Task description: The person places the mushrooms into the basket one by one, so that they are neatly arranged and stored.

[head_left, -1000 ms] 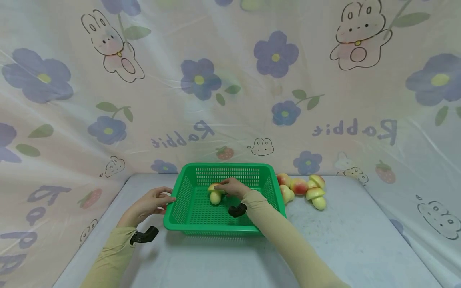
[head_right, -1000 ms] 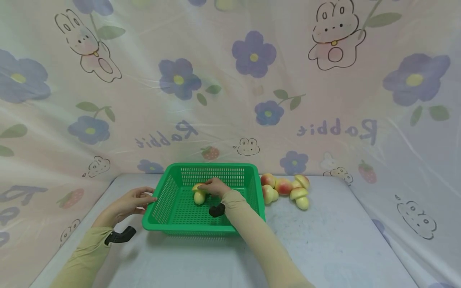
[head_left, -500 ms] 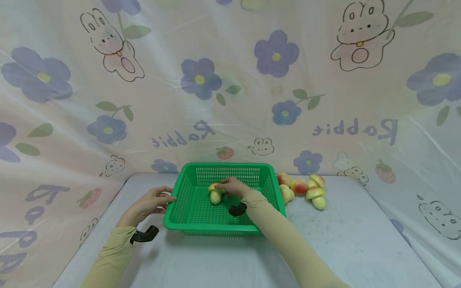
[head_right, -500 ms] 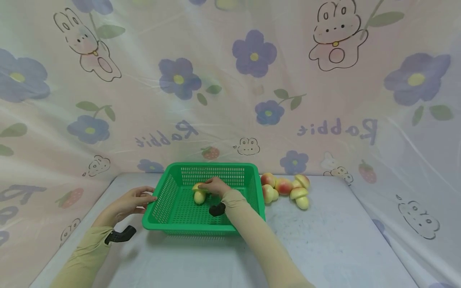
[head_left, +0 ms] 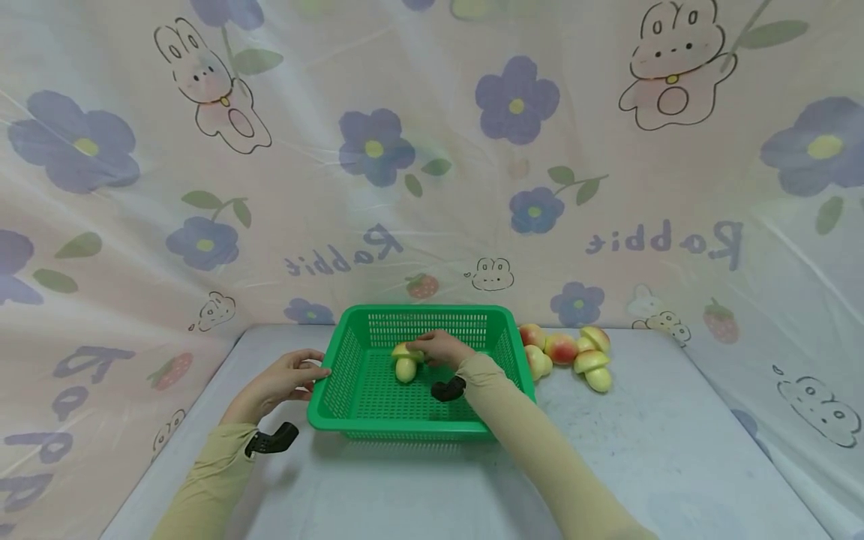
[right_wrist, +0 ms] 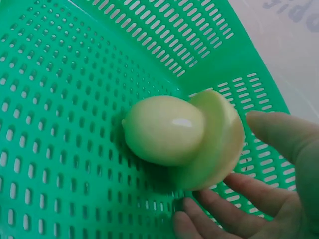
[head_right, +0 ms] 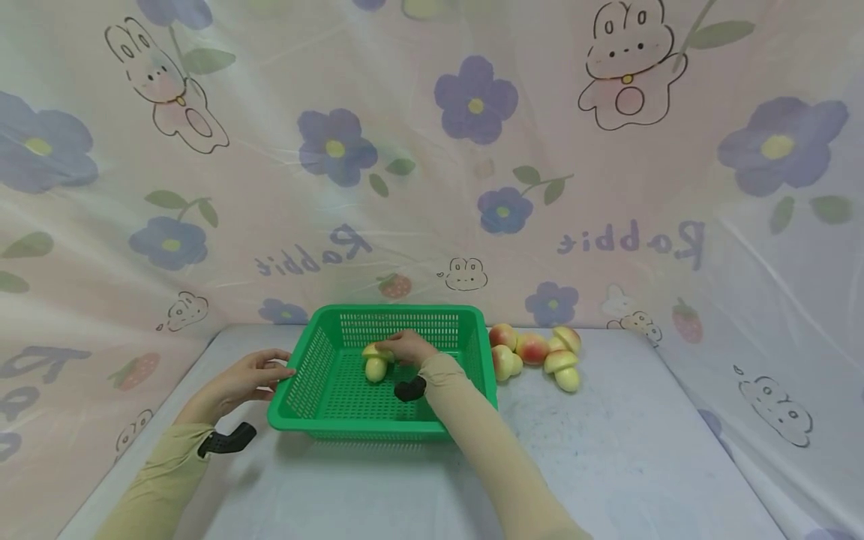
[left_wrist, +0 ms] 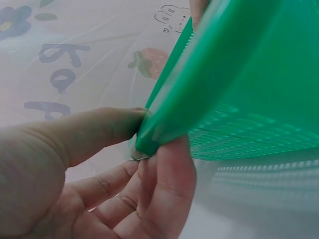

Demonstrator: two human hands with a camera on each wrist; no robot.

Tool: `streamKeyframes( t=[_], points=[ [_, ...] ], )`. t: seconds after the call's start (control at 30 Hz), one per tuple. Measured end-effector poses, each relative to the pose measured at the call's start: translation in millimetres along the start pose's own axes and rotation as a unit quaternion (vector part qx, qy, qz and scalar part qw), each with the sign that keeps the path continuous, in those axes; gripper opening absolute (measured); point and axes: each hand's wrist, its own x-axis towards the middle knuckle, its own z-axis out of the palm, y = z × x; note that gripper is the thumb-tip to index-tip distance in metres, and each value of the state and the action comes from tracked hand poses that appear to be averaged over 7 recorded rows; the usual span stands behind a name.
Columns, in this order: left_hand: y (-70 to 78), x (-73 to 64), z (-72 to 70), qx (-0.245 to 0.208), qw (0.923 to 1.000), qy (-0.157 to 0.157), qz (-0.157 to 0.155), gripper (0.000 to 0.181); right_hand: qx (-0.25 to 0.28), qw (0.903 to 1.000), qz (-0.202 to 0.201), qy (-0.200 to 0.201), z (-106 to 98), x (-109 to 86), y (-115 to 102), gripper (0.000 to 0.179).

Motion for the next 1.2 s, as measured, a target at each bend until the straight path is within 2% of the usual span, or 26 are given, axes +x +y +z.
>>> streamKeyframes(
  t=[0.23,0.47,0.7,1.0,1.2],
  points=[
    [-0.1,3.3,0.6,0.002,1.0,-0.001,0.0,0.057,0.021,0.9997,0.004,-0.008,-13.3,-3.0,-2.8,0.05],
    [1.6,3.1,2.1,0.007,1.0,-0.004,0.002,0.055,0.028,0.9996,-0.002,-0.01,-37.6,-7.2,-10.7,0.052],
    [-3.6,4.5,-0.2,0.009,1.0,0.0,0.001,0.051,0.051,0.9967,-0.035,-0.053,-63.4,-23.1,-29.1,0.053],
    [-2.0,2.4,-0.5,0.015,0.9999,-0.001,-0.004,0.057,0.075,0.9926,-0.07,-0.064,-94.9,-39.4,-33.3,0.054],
    [-1.1,2.2,-1.0,0.019,0.9998,0.002,-0.007,0.06,0.106,0.9897,-0.072,-0.062,-111.2,-56.3,-35.1,0.057]
  ],
)
